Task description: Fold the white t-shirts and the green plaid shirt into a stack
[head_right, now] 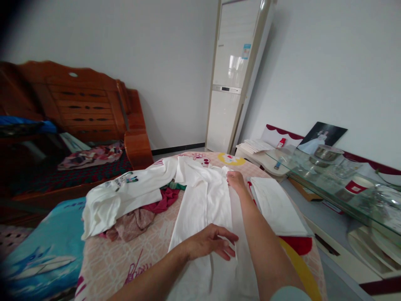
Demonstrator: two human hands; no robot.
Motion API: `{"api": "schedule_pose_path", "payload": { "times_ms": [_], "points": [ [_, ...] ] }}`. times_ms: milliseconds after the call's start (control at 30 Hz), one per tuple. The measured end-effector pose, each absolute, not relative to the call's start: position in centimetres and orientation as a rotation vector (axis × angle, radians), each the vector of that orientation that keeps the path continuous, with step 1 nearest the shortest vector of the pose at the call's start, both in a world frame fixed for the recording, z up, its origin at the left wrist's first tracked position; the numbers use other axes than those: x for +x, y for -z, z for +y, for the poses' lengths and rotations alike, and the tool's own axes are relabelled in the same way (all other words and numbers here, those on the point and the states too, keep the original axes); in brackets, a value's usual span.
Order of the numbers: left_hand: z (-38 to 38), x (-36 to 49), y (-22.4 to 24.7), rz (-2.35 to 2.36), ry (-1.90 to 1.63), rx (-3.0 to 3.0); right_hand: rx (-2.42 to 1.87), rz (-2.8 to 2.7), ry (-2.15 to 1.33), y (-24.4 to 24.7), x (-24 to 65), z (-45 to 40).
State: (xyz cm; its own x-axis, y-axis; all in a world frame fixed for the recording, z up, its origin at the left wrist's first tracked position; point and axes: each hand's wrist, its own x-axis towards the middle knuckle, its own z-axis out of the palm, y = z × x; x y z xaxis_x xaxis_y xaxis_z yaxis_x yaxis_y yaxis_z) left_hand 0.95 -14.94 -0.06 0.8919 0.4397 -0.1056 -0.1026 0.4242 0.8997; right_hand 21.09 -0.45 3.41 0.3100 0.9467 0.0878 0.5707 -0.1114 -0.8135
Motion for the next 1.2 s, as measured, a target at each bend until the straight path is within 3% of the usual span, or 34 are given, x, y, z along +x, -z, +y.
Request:
{"api": "schedule_pose_path", "payload": {
  "times_ms": [200,467,833,1067,1200],
  "points": [
    [-14.0,0.4,1.3,0.515,-0.23,1.092,-1.54,-1.298,-0.907,-2.3,19.6,-2.8],
    [-13.4,0.2,1.1,0.517,-0.195,1.117,-1.511,-1.186,-0.762,-1.7,21.8,-9.7],
    [-13.0,0.3,1.7,0.545,-0.242,1.131,-2.075,-1.262,-0.714,-0.7,19.5,-21.4],
    [-13.1,0.1,1.5,0.448,-0.169,1.225,-2.493,-1.458,-0.237,-1.6,20.8,-23.5],
    [-13.3,0.0,1.4,0.357,-0.101,1.268,-2.346,-1.646,-0.483,-1.9,21.1,-25.5]
  ]
}}
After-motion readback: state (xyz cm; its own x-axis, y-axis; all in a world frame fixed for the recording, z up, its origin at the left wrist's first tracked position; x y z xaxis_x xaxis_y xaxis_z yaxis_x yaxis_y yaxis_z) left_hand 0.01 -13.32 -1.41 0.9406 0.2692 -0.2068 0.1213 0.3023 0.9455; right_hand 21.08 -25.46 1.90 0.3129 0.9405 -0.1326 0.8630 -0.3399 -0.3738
